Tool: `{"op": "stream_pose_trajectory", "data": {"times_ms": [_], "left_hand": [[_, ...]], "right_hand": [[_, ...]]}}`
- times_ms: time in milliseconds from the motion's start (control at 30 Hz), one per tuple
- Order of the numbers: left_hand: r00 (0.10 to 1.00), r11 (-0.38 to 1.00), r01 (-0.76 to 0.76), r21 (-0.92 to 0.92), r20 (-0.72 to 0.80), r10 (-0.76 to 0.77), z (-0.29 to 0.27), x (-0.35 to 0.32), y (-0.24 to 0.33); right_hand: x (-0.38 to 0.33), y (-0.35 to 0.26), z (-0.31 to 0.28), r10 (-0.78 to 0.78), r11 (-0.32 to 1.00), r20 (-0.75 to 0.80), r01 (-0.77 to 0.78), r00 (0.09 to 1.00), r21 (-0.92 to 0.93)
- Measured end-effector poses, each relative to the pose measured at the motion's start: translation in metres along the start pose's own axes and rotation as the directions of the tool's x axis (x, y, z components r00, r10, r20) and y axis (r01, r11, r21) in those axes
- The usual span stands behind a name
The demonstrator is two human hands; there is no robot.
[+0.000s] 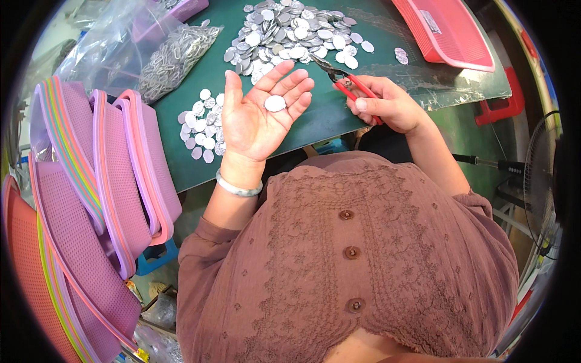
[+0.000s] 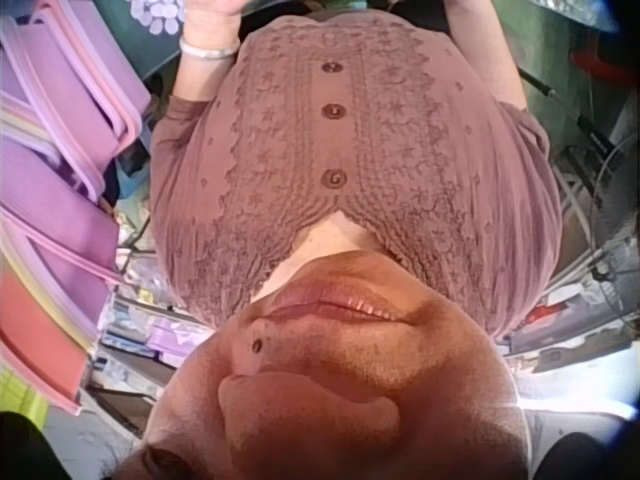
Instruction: The person uses a pair of side-cutters to trim the edges of small circular metal components one by one, picking them up from a pile and placing them into a pink bin.
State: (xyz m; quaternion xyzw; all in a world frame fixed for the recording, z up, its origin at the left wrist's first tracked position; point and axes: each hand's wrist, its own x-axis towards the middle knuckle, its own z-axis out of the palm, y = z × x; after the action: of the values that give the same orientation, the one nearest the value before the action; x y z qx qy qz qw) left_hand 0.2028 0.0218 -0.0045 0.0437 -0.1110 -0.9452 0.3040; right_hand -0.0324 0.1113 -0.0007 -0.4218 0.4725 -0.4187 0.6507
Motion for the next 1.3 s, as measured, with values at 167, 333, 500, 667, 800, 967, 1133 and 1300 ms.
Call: {"op": "stream_pose_trajectory", "data": {"times_ms": [167,333,500,667,800,967,1133,1300], "left_hand": [[0.917,0.656,-0.051,0.753,-0.225,0.329,-0.003,-0.011,0.020],[0.759,-0.586,0.266,0.766,0.209,0.617,-0.024,-0.024,0.044],[0.798,-0.774,0.293,0.562,0.302,0.521,-0.022,-0.021,0.043],[0.818,-0.796,0.176,0.578,0.365,0.446,-0.019,0.015,0.028],[0.845,-0.831,0.292,0.473,0.280,0.456,-0.017,0.033,0.023],[0.781,-0.579,0.233,0.781,0.204,0.590,-0.024,0.038,0.028],[0.811,0.577,0.020,0.817,-0.351,0.468,-0.014,0.026,0.031],[0.896,0.754,-0.031,0.656,-0.316,0.312,-0.003,0.015,0.008]], "right_hand": [[-0.001,0.000,-0.001,-0.004,1.000,0.006,0.004,1.000,0.011],[-0.001,0.000,-0.001,-0.015,1.000,0.011,0.014,1.000,0.028],[-0.001,-0.001,0.000,-0.017,0.998,0.026,0.015,1.000,0.064],[0.000,0.001,-0.003,-0.011,1.000,0.031,0.011,0.999,0.015],[0.000,0.003,-0.004,-0.016,1.000,0.033,0.015,0.999,0.013],[0.000,0.004,-0.006,-0.017,1.000,0.030,0.016,0.999,0.024],[-0.001,0.004,-0.005,-0.025,0.997,0.030,0.023,0.999,0.072],[-0.001,0.002,-0.005,-0.015,0.999,0.052,0.013,0.999,0.045]]}}
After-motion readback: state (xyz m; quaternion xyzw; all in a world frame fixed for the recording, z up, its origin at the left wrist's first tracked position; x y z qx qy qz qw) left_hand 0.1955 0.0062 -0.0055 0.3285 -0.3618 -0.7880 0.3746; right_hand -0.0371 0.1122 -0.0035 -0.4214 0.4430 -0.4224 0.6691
